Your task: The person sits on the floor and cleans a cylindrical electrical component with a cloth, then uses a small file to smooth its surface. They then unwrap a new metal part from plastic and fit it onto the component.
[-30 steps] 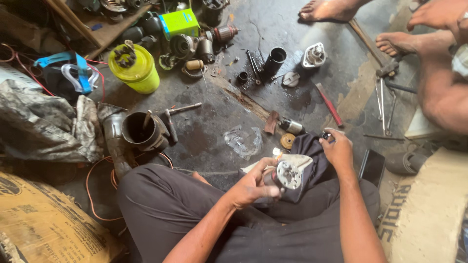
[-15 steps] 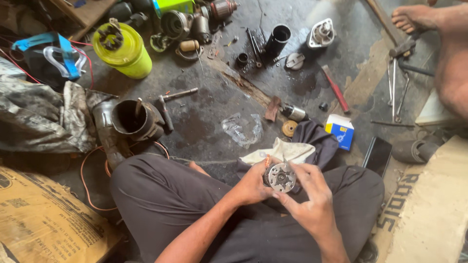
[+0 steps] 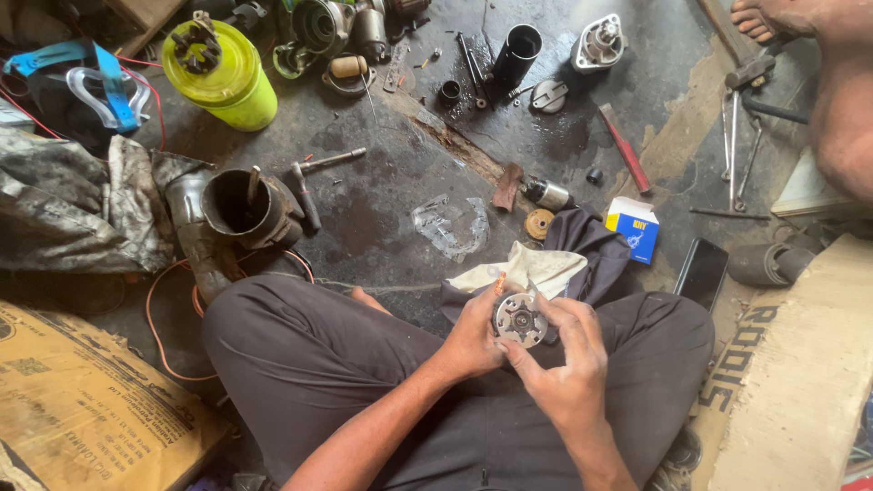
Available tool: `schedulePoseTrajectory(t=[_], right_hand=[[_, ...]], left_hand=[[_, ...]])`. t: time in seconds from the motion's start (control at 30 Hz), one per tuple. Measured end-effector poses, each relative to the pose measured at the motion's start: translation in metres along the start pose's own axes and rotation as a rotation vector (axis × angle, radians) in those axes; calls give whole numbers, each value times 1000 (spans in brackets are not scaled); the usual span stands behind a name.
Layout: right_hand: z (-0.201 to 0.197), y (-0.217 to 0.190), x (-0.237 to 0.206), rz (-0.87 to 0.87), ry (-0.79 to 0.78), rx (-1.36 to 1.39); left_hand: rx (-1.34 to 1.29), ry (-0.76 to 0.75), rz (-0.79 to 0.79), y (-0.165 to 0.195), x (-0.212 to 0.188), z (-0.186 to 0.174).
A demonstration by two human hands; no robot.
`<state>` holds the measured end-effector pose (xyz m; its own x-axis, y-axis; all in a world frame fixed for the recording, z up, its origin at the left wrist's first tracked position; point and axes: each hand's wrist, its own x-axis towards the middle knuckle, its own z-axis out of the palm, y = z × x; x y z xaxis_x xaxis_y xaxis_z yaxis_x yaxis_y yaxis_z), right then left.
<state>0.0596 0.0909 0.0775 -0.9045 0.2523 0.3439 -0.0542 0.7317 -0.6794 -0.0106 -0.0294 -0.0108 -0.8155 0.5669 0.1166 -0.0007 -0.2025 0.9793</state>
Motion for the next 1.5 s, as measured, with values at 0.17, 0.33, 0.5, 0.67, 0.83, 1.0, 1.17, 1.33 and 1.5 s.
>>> schedulePoseTrajectory(t=[0.17, 0.33, 0.5, 0.67, 0.83, 1.0, 1.17, 1.33, 1.5], right_hand=[[3, -11, -1, 17, -26, 67], [0, -17, 1, -55, -74, 36], [1, -20, 3, -23, -45, 69], [2, -18, 7, 55, -44, 106], [2, -10, 12, 91, -53, 135], [4, -4, 15, 141, -86, 206], [5, -1, 15, 156, -90, 218], [6, 0, 14, 150, -81, 217], [6, -1, 15, 146, -71, 213]], left_hand=[[29, 9, 60, 5, 2, -7], [1, -14, -58, 9, 0, -12], [-12, -3, 1, 11, 0, -9], [5, 17, -64, 11, -1, -6], [-3, 59, -136, 15, -3, -2], [69, 78, -185, 20, -1, -4], [65, 72, -188, 19, -1, -5], [46, 68, -183, 15, -3, -4], [18, 52, -180, 14, -4, -5]])
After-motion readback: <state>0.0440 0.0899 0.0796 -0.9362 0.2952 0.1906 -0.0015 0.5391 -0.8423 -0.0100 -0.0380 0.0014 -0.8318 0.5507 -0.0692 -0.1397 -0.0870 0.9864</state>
